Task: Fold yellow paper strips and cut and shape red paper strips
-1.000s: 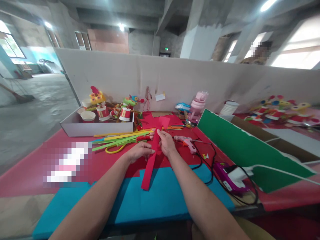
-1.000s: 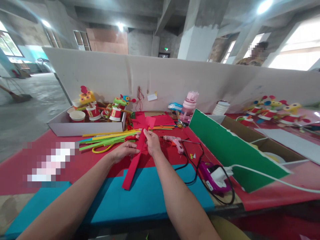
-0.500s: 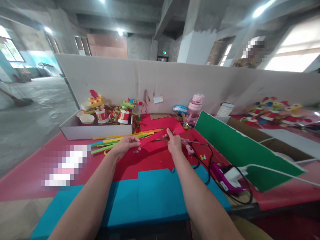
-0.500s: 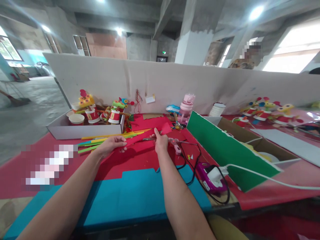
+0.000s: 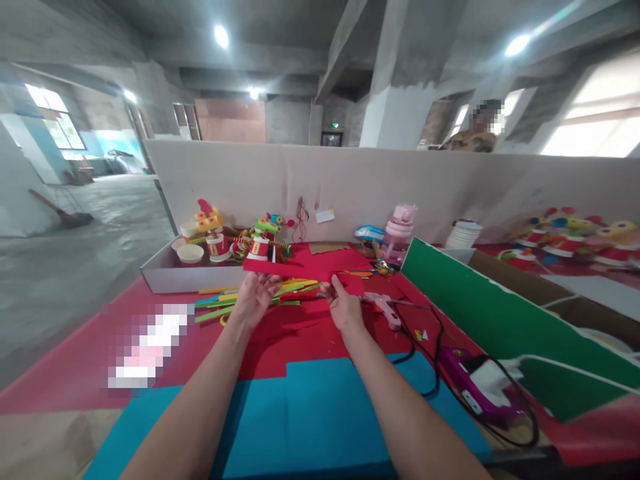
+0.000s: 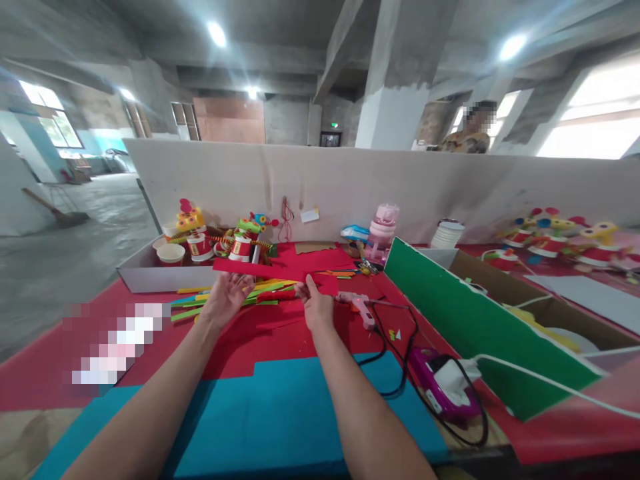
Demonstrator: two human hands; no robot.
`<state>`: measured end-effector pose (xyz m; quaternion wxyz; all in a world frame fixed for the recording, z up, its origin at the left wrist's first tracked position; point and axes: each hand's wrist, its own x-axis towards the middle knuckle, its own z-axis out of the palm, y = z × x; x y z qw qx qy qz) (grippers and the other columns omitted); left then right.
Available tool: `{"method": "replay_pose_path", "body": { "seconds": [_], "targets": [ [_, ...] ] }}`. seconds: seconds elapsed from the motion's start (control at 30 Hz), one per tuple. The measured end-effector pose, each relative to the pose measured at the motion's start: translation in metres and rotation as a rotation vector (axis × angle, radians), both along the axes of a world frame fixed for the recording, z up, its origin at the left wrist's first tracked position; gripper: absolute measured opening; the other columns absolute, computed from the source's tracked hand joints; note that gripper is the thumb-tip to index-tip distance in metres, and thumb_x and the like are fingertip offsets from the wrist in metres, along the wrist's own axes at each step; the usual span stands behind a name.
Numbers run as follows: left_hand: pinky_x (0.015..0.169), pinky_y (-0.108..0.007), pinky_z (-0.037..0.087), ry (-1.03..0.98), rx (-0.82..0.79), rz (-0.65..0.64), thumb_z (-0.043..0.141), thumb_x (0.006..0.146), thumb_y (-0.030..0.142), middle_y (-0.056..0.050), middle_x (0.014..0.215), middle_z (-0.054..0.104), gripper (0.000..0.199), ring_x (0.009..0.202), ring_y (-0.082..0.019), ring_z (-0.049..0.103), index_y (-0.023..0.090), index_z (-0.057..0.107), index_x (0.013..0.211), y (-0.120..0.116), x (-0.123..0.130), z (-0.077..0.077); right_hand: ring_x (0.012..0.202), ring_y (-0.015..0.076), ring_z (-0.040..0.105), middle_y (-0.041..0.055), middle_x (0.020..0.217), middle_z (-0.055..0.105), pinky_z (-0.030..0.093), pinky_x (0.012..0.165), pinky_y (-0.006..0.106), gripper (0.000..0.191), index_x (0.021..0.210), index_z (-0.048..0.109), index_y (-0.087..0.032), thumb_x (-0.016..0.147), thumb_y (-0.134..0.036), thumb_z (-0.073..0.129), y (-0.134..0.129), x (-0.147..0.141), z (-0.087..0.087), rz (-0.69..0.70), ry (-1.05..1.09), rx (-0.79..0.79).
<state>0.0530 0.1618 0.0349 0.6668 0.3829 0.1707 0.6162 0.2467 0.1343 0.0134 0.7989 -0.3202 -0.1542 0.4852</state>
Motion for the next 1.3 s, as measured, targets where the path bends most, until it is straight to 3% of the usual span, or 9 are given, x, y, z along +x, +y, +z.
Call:
{"method": "replay_pose_path", "body": {
  "seconds": [0.13, 0.23, 0.33, 0.43, 0.53, 0.7, 0.87, 1.1, 1.3],
  "targets": [
    [0.063, -0.025, 0.05, 0.236, 0.004, -0.106, 0.081, 0.061, 0.045, -0.004, 0.079, 0.068, 0.042, 0.073, -0.016, 0.065, 0.014, 0.063, 0.084, -0.013, 0.02, -0.007, 0.06, 0.0147, 0.068, 0.001, 0.061, 0.07, 0.062, 0.07, 0.029, 0.021, 0.066, 0.066, -0.015, 0.06, -0.021, 0.085, -0.007, -0.019, -0.002, 0.112, -0.023, 0.0],
    [0.056, -0.024, 0.046, 0.277, -0.054, -0.001, 0.075, 0.066, 0.051, -0.003, 0.061, 0.063, 0.043, 0.056, -0.011, 0.058, 0.011, 0.062, 0.071, -0.013, 0.024, -0.007, 0.064, 0.0162, 0.069, 0.0023, 0.065, 0.071, 0.06, 0.071, 0.032, 0.027, 0.068, 0.066, -0.015, 0.059, -0.032, 0.086, -0.015, -0.024, 0.001, 0.328, -0.085, 0.024],
    [0.052, -0.023, 0.043, 0.209, -0.097, 0.148, 0.078, 0.062, 0.046, 0.001, 0.053, 0.059, 0.038, 0.049, -0.009, 0.054, 0.013, 0.059, 0.065, -0.007, 0.015, -0.002, 0.07, 0.0191, 0.07, 0.0055, 0.075, 0.073, 0.059, 0.071, 0.034, 0.044, 0.077, 0.067, -0.015, 0.066, -0.057, 0.075, -0.021, -0.014, 0.009, 0.538, -0.142, 0.11],
    [0.047, -0.021, 0.038, 0.184, -0.082, 0.142, 0.077, 0.063, 0.039, 0.003, 0.047, 0.055, 0.033, 0.045, -0.008, 0.051, 0.015, 0.054, 0.059, -0.003, 0.002, 0.003, 0.08, 0.0214, 0.07, 0.0071, 0.078, 0.073, 0.057, 0.069, 0.034, 0.057, 0.085, 0.067, -0.018, 0.076, -0.072, 0.053, -0.02, 0.001, 0.015, 0.507, -0.186, 0.127],
    [0.041, -0.021, 0.03, 0.336, -0.02, 0.045, 0.073, 0.068, 0.039, 0.003, 0.039, 0.048, 0.038, 0.037, -0.007, 0.042, 0.016, 0.049, 0.049, -0.004, -0.001, 0.002, 0.087, 0.0214, 0.069, 0.0078, 0.081, 0.074, 0.055, 0.075, 0.032, 0.049, 0.082, 0.068, -0.018, 0.083, -0.064, 0.052, -0.016, 0.004, 0.014, 0.52, -0.36, -0.001],
    [0.042, -0.021, 0.027, 0.637, 0.152, 0.038, 0.07, 0.072, 0.042, 0.002, 0.04, 0.047, 0.042, 0.039, -0.006, 0.039, 0.014, 0.051, 0.047, -0.008, 0.004, -0.004, 0.077, 0.0216, 0.07, 0.008, 0.081, 0.074, 0.053, 0.079, 0.037, 0.044, 0.087, 0.07, -0.017, 0.09, -0.054, 0.046, -0.022, -0.007, 0.012, 0.791, -0.599, -0.069],
    [0.041, -0.022, 0.021, 0.772, 0.19, 0.184, 0.069, 0.072, 0.046, 0.003, 0.039, 0.044, 0.043, 0.038, -0.006, 0.035, 0.015, 0.05, 0.048, -0.005, 0.006, -0.007, 0.064, 0.0181, 0.067, 0.006, 0.073, 0.072, 0.054, 0.069, 0.034, 0.042, 0.085, 0.066, -0.017, 0.088, -0.056, 0.049, -0.027, -0.014, 0.009, 0.704, -0.783, -0.023],
    [0.04, -0.021, 0.021, 0.679, 0.176, 0.271, 0.067, 0.073, 0.043, 0.006, 0.04, 0.042, 0.034, 0.038, -0.006, 0.032, 0.017, 0.052, 0.058, 0.002, 0.007, -0.013, 0.059, 0.0155, 0.063, 0.0016, 0.068, 0.067, 0.05, 0.059, 0.028, 0.038, 0.087, 0.059, -0.018, 0.082, -0.056, 0.058, -0.027, -0.028, 0.001, 0.557, -1.199, 0.155],
    [0.04, -0.021, 0.024, 0.579, 0.146, 0.189, 0.068, 0.074, 0.045, 0.006, 0.04, 0.045, 0.034, 0.037, -0.006, 0.035, 0.016, 0.054, 0.063, -0.002, 0.008, -0.01, 0.057, 0.0158, 0.063, 0.0033, 0.062, 0.066, 0.05, 0.061, 0.029, 0.045, 0.075, 0.057, -0.017, 0.085, -0.06, 0.049, -0.024, -0.027, -0.006, 0.652, -1.063, 0.147]
  ]
}}
